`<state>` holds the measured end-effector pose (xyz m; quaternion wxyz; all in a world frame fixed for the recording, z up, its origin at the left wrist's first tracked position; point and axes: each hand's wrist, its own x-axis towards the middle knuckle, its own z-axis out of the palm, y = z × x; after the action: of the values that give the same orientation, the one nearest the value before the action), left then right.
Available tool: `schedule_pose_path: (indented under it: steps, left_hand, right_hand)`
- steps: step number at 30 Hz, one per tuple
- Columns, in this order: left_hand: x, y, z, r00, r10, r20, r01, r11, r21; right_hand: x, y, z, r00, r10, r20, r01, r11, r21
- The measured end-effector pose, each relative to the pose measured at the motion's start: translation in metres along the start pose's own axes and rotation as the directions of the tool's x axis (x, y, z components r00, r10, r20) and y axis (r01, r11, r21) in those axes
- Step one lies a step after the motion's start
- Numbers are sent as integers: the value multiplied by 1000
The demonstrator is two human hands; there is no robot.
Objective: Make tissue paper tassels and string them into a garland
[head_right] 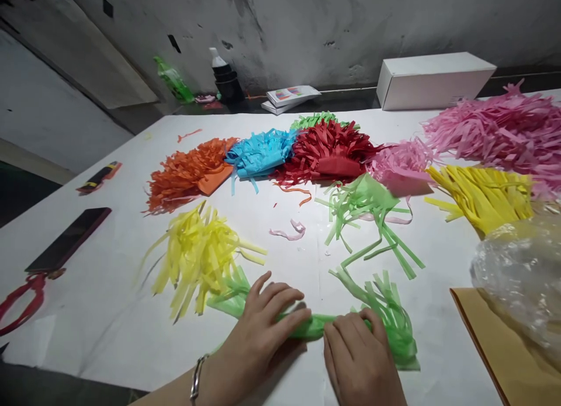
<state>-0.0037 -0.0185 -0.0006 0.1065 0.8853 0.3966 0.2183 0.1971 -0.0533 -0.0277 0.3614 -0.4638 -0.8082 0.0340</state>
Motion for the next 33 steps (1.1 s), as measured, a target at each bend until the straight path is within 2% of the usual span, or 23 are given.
schedule_pose_path:
  steps: [3, 8, 11, 14, 17, 20, 22, 24, 26, 31, 33]
  left_hand:
    - [-1, 0, 5, 998, 62, -28, -63, 998, -31]
    - [-1, -5, 7, 995, 75, -66, -82, 992, -101]
    - [-5, -10, 3, 996, 84, -13, -85, 988, -129]
    - [-11, -11, -3, 995, 94, 43, -87, 987, -137]
    - [-15, -8, -8, 997, 49, 53, -41, 989, -143]
    - [-14, -3, -11, 994, -91, 65, 99, 985, -144]
    - [-12, -2, -11, 979, -182, 95, 194, 972, -131]
    - [-8, -2, -10, 969, -217, 120, 231, 965, -122]
    - [-6, -3, -9, 973, -193, 125, 209, 969, -129]
    - [-4, -5, -9, 991, 28, 135, -11, 992, -124]
    - [-4, -5, -9, 986, 68, 153, -53, 993, -102]
  right_hand:
    - [5, -7, 2, 1000, 10, -10, -11, 1000, -28]
    - [-1, -5, 5, 992, -115, 45, 119, 989, -90]
    - [-18, 10, -7, 993, -110, 34, 112, 992, -64]
    - [-32, 23, -22, 990, -104, 93, 109, 993, -50]
    - [-34, 22, -25, 997, 47, 64, -44, 998, -40]
    - [-28, 12, -16, 967, 251, -43, -254, 966, -54]
    - [-24, 7, -12, 960, 274, -56, -279, 954, -112]
    - [-22, 4, -11, 956, 285, -66, -293, 942, -163]
    - [-21, 3, -11, 964, 258, -63, -265, 948, -177]
    - [-17, -4, -6, 1000, -22, -14, 20, 995, -97]
    - [-15, -7, -2, 999, -53, -11, 52, 994, -98]
